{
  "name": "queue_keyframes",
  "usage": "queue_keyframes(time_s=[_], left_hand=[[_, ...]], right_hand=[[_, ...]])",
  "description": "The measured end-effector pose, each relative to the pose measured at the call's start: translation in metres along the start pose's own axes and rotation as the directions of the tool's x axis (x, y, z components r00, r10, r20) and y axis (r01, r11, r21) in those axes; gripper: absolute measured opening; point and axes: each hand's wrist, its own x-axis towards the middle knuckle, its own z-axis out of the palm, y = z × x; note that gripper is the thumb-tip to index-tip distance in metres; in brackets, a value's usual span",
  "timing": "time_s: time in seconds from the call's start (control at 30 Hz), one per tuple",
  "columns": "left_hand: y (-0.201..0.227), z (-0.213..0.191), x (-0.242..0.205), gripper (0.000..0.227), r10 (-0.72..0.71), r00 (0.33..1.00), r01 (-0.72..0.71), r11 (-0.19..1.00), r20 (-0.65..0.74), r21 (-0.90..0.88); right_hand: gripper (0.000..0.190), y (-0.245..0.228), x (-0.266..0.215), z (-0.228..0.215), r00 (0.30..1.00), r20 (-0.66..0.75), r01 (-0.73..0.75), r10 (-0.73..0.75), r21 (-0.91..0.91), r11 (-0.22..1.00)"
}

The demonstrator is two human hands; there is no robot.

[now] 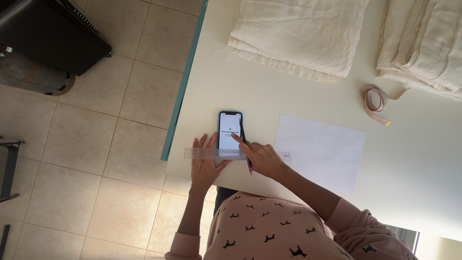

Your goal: Measuring a fabric pouch with a ruler and drawing a pattern on a sheet of paper.

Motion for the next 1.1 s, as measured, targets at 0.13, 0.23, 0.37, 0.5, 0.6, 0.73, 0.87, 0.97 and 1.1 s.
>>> queue_keyframes(time_s=[0.13, 0.23, 0.37, 0.5, 0.6, 0.73, 0.87, 0.97, 1.1], left_hand=[[0.004, -0.003, 0.000, 0.087, -0.023, 0.999, 0.024, 1.000, 0.043, -0.006], [0.004, -0.009, 0.005, 0.079, -0.023, 0.996, 0.027, 0.999, 0.090, -0.047], [-0.002, -0.014, 0.017, 0.052, -0.045, 0.992, 0.054, 0.996, 0.119, -0.077], [-0.014, 0.000, 0.027, 0.044, 0.052, 0.996, -0.057, 0.996, 0.078, 0.065], [-0.016, 0.004, 0.030, 0.041, 0.075, 0.996, -0.079, 0.993, 0.056, 0.088], [-0.012, 0.004, 0.031, 0.036, 0.089, 0.996, -0.091, 0.990, 0.021, 0.111], [-0.012, 0.005, 0.032, 0.040, 0.108, 0.994, -0.106, 0.991, -0.009, 0.087], [-0.009, 0.003, 0.033, 0.038, 0.147, 0.989, -0.146, 0.988, -0.013, 0.052], [-0.007, 0.006, 0.031, 0.037, 0.172, 0.985, -0.171, 0.982, -0.015, 0.084]], right_hand=[[0.015, -0.005, 0.007, -0.012, 0.997, 0.083, 0.013, -0.011, -0.012, 1.000], [0.013, 0.002, 0.000, 0.004, 0.998, 0.068, 0.011, -0.011, 0.003, 1.000], [0.017, -0.007, -0.012, -0.013, 0.994, 0.107, 0.021, -0.023, 0.028, 0.999], [0.023, 0.003, -0.025, 0.004, 0.993, 0.118, 0.011, -0.016, 0.043, 0.999], [0.022, 0.005, -0.027, 0.006, 0.996, 0.091, -0.001, -0.003, 0.044, 0.999], [0.016, -0.006, -0.020, -0.011, 0.998, 0.053, 0.017, -0.018, 0.030, 0.999], [0.018, -0.002, -0.017, 0.001, 0.998, 0.063, 0.028, -0.030, 0.028, 0.999], [0.022, 0.005, -0.019, 0.013, 0.996, 0.090, 0.026, -0.028, 0.025, 0.999], [0.021, 0.003, -0.020, 0.013, 0.998, 0.057, 0.014, -0.016, 0.044, 0.999]])
